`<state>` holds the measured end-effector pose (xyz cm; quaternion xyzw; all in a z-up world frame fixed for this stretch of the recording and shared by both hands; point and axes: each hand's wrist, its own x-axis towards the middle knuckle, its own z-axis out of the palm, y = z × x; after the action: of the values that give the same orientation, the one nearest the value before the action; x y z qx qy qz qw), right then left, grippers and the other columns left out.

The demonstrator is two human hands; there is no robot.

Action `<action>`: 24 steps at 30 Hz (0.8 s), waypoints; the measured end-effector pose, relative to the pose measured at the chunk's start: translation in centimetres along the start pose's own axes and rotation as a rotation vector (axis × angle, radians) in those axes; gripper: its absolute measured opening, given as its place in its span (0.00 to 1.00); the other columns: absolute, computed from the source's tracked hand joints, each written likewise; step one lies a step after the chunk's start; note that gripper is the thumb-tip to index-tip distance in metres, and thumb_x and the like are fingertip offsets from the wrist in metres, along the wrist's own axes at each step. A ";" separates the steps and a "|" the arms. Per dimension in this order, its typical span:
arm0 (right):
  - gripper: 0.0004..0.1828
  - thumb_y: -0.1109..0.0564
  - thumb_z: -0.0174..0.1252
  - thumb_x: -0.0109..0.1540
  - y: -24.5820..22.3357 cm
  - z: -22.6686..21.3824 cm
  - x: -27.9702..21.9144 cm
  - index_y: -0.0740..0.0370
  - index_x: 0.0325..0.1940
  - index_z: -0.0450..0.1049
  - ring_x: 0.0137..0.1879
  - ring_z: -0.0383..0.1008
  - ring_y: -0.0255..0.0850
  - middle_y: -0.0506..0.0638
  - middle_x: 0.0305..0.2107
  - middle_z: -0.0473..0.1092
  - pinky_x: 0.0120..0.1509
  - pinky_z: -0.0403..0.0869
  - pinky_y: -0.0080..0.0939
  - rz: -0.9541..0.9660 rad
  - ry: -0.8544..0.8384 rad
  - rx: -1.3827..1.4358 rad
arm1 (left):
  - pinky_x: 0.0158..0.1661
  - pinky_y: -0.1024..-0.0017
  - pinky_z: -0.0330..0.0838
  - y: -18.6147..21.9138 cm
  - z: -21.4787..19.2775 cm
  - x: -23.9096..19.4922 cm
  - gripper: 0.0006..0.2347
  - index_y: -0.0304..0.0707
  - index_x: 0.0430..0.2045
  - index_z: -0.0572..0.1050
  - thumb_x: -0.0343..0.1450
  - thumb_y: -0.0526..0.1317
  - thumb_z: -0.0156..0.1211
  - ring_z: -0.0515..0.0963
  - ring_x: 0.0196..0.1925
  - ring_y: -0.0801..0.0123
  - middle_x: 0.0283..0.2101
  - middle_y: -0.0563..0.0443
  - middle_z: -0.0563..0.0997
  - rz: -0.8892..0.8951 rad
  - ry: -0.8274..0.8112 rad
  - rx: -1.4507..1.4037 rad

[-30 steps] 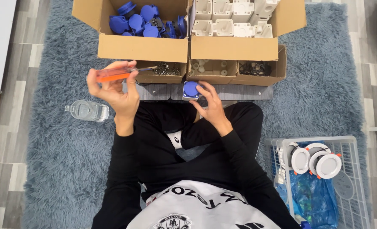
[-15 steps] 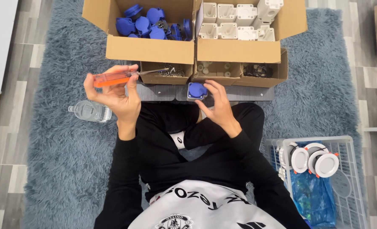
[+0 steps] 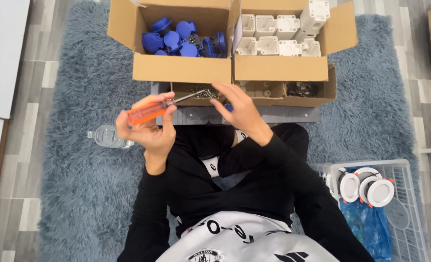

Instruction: Assembling electrical boxes by inserting and tightening screws using a screwdriver while sitting on the floor.

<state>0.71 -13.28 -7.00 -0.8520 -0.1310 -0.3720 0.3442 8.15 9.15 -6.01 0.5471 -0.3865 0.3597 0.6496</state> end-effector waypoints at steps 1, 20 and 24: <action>0.21 0.64 0.70 0.67 -0.3 0.2 1.1 0.64 0.65 0.79 0.48 0.84 0.51 0.59 0.51 0.79 0.56 0.83 0.50 -0.034 -0.051 -0.016 | 0.45 0.47 0.88 0.0 0.0 0.1 0.43 0.44 0.74 0.36 0.76 0.21 0.67 0.88 0.46 0.30 0.45 0.27 0.76 -0.015 -0.003 0.007; 0.10 0.65 0.68 0.68 1.2 2.1 2.5 0.62 0.54 0.83 0.46 0.86 0.51 0.55 0.40 0.84 0.50 0.84 0.45 0.076 -0.216 -0.051 | 0.42 0.42 0.88 -2.3 -3.1 0.5 0.47 0.52 0.76 0.33 0.75 0.19 0.66 0.87 0.42 0.27 0.43 0.26 0.75 -0.020 0.011 -0.031; 0.07 0.65 0.69 0.68 0.3 1.0 3.0 0.62 0.51 0.84 0.44 0.86 0.49 0.54 0.39 0.84 0.49 0.84 0.42 -0.009 -0.193 -0.124 | 0.42 0.46 0.90 -1.6 -3.0 0.7 0.44 0.53 0.76 0.33 0.78 0.22 0.63 0.88 0.44 0.31 0.45 0.28 0.75 -0.054 0.028 -0.016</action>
<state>3.50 -12.93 -5.48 -0.9028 -0.1443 -0.2974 0.2751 10.19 11.88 -6.41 0.5470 -0.3653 0.3465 0.6688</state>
